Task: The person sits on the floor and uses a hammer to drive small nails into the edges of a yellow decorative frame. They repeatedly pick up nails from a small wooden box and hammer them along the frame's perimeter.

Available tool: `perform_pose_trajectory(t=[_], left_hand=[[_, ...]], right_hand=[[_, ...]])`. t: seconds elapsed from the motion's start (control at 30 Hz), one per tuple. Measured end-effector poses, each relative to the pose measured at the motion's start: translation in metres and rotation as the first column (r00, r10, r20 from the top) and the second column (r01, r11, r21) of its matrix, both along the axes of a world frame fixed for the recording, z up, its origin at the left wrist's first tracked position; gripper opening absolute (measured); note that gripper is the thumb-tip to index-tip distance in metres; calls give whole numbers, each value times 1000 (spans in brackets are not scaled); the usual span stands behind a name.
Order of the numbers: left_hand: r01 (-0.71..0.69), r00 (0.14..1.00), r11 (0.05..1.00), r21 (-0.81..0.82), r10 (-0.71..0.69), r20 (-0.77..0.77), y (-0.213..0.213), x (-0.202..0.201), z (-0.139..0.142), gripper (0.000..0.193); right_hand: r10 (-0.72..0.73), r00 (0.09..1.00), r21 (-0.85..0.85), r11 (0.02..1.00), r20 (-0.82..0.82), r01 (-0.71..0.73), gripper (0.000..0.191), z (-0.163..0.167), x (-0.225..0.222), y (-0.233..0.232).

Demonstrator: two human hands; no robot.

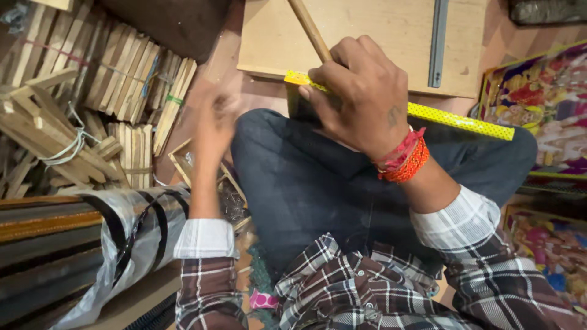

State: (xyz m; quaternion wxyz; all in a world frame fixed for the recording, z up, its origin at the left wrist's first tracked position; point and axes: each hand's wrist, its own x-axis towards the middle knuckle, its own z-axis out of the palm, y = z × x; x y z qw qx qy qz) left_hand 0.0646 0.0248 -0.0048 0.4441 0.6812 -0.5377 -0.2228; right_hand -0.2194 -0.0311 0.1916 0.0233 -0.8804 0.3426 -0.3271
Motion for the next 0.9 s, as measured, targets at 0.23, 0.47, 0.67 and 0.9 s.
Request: perform_pose_trajectory(t=[0.23, 0.47, 0.67, 0.9], left_hand=[[-350, 882, 898, 266, 220, 417, 59, 42, -57, 18], [-391, 891, 778, 492, 185, 415, 69, 53, -58, 22], [-357, 883, 845, 398, 166, 439, 76, 47, -72, 15], [-402, 915, 904, 147, 395, 77, 80, 41, -43, 7]], right_hand=[[45, 999, 16, 999, 14, -45, 16, -4, 3, -17], [57, 998, 37, 998, -4, -57, 15, -7, 2, -19], [75, 997, 34, 997, 5, -75, 17, -8, -1, -20], [76, 997, 38, 996, 3, -76, 16, -6, 0, -19]])
